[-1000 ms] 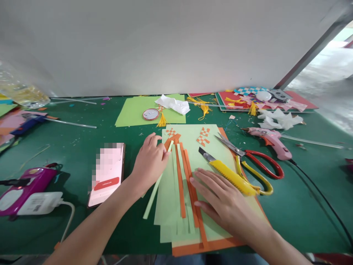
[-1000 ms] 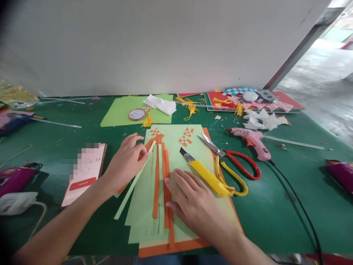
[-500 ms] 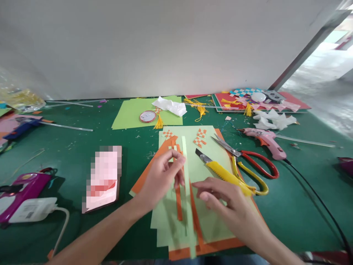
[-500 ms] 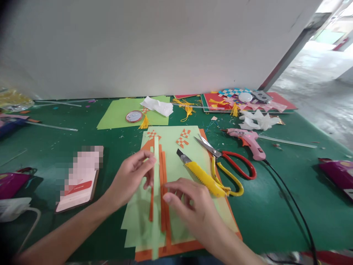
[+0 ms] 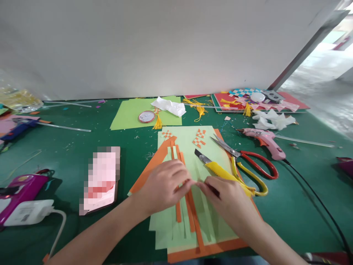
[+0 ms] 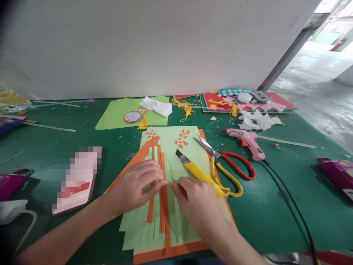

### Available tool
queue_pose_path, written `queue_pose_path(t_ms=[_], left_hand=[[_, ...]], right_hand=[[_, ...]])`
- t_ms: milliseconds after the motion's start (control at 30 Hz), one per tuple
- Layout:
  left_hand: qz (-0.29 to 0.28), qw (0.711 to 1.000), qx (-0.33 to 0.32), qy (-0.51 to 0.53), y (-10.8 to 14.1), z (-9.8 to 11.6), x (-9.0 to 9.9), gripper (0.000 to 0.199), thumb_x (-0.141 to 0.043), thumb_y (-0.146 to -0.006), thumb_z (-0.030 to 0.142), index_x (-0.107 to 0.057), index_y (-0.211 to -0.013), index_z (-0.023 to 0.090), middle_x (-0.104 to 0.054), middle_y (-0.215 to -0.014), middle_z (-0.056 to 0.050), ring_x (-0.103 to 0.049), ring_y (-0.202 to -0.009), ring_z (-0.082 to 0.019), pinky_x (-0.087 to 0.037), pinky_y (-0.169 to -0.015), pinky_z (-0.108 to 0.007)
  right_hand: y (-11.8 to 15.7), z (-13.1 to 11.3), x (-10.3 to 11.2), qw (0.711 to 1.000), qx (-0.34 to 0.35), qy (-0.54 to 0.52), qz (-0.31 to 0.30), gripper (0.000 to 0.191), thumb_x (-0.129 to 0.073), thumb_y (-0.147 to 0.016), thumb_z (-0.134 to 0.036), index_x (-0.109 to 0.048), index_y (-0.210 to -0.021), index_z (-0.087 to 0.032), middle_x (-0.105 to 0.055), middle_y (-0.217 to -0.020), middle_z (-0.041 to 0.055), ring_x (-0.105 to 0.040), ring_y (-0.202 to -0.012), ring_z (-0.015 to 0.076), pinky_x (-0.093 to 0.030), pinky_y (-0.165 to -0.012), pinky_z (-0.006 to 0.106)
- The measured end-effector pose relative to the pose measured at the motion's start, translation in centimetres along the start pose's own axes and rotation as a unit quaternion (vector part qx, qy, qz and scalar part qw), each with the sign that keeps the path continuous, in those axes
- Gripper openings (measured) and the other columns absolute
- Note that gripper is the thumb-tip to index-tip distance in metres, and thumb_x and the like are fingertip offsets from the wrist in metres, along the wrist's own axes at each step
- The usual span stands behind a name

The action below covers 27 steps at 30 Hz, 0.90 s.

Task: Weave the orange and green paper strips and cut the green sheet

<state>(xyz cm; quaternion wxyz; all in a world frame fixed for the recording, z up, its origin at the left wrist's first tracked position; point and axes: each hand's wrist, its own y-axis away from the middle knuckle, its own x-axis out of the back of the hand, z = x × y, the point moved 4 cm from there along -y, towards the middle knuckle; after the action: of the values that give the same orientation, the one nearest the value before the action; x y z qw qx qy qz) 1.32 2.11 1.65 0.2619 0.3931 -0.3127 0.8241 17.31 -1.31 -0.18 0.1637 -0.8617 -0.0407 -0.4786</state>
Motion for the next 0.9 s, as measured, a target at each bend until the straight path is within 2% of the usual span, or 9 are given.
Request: queue_pose_path(t_ms=[67, 133, 233, 333, 433, 500, 633, 733, 900], left_hand=[[-0.037, 0.993, -0.089, -0.067, 0.1, 0.5, -0.3, 0.023, -0.045, -0.097, 0.025, -0.063, -0.085, 0.016, -0.067, -0.085, -0.007, -0.06, -0.089, -0.02, -0.047, -0.082, -0.036], [-0.059, 0.984, -0.13, -0.104, 0.3, 0.8, -0.7, 0.023, -0.046, -0.097, 0.023, -0.064, -0.087, 0.016, -0.067, -0.086, -0.008, -0.061, -0.089, -0.021, -0.048, -0.083, -0.037], [-0.069, 0.981, -0.13, -0.127, 0.3, 0.8, -1.1, 0.021, -0.047, -0.096, 0.021, -0.065, -0.087, 0.015, -0.067, -0.084, -0.008, -0.062, -0.084, -0.021, -0.049, -0.078, -0.035], [-0.076, 0.981, -0.117, -0.133, 0.3, 0.6, -1.3, 0.022, -0.046, -0.096, 0.019, -0.065, -0.087, 0.015, -0.066, -0.084, -0.008, -0.062, -0.083, -0.02, -0.049, -0.078, -0.034], [-0.088, 0.978, -0.122, -0.144, 0.4, 0.4, -1.4, 0.023, -0.044, -0.096, 0.018, -0.065, -0.086, 0.015, -0.066, -0.084, -0.008, -0.061, -0.084, -0.021, -0.049, -0.079, -0.035], [-0.09, 0.976, -0.126, -0.155, 0.4, 0.2, -1.3, 0.025, -0.043, -0.096, 0.016, -0.065, -0.085, 0.015, -0.066, -0.083, -0.008, -0.06, -0.083, -0.021, -0.048, -0.078, -0.035], [-0.069, 0.979, -0.119, -0.149, 0.2, 0.1, -1.0, 0.026, -0.043, -0.098, 0.021, -0.065, -0.085, 0.014, -0.066, -0.083, -0.008, -0.061, -0.085, -0.021, -0.048, -0.079, -0.035], [-0.052, 0.978, -0.143, -0.142, 0.3, 0.5, -1.0, 0.024, -0.046, -0.097, 0.022, -0.065, -0.084, 0.015, -0.066, -0.082, -0.007, -0.061, -0.084, -0.021, -0.048, -0.08, -0.035], [-0.073, 0.972, -0.162, -0.153, 0.4, 1.1, -0.6, 0.024, -0.047, -0.095, 0.018, -0.065, -0.08, 0.015, -0.067, -0.079, -0.005, -0.059, -0.076, -0.019, -0.049, -0.073, -0.034]], right_hand=[[0.2, 0.1, -0.5, 0.995, 0.027, 0.094, 0.018, 0.04, -0.045, -0.096, -0.03, -0.048, -0.057, -0.02, -0.051, -0.047, -0.0022, -0.041, -0.038, 0.0099, -0.021, -0.042, 0.027], [0.5, 0.1, -0.6, 0.986, 0.044, 0.157, 0.036, 0.037, -0.044, -0.096, -0.027, -0.05, -0.06, -0.02, -0.052, -0.047, -0.0017, -0.042, -0.037, 0.0112, -0.019, -0.043, 0.029], [1.0, -0.3, -0.1, 0.977, 0.089, 0.184, 0.061, 0.031, -0.044, -0.096, -0.023, -0.056, -0.067, -0.02, -0.054, -0.054, 0.0, -0.05, -0.046, 0.0135, -0.028, -0.045, 0.029], [1.7, -0.6, 0.4, 0.973, 0.164, 0.16, 0.041, 0.025, -0.044, -0.096, -0.018, -0.065, -0.083, -0.018, -0.065, -0.076, 0.0059, -0.063, -0.075, 0.019, -0.046, -0.063, 0.03], [2.7, -0.4, 0.3, 0.966, 0.21, 0.15, 0.012, 0.024, -0.046, -0.094, -0.015, -0.068, -0.104, -0.014, -0.068, -0.108, 0.0112, -0.06, -0.108, 0.028, -0.052, -0.084, 0.041], [3.0, -0.2, 0.1, 0.964, 0.219, 0.151, 0.016, 0.025, -0.048, -0.094, -0.016, -0.067, -0.108, -0.012, -0.064, -0.12, 0.0129, -0.055, -0.119, 0.0315, -0.052, -0.092, 0.046], [2.7, -0.3, -0.4, 0.96, 0.228, 0.158, 0.028, 0.023, -0.051, -0.093, -0.016, -0.07, -0.103, -0.008, -0.064, -0.122, 0.0156, -0.051, -0.125, 0.0344, -0.052, -0.096, 0.048], [1.9, -0.5, -0.8, 0.955, 0.236, 0.177, 0.025, 0.024, -0.052, -0.091, -0.012, -0.069, -0.106, -0.006, -0.063, -0.123, 0.0174, -0.046, -0.129, 0.0369, -0.05, -0.1, 0.05], [1.5, -0.9, -0.7, 0.959, 0.224, 0.175, 0.015, 0.03, -0.049, -0.092, -0.009, -0.066, -0.115, -0.002, -0.059, -0.13, 0.0208, -0.044, -0.131, 0.0389, -0.046, -0.105, 0.05]])
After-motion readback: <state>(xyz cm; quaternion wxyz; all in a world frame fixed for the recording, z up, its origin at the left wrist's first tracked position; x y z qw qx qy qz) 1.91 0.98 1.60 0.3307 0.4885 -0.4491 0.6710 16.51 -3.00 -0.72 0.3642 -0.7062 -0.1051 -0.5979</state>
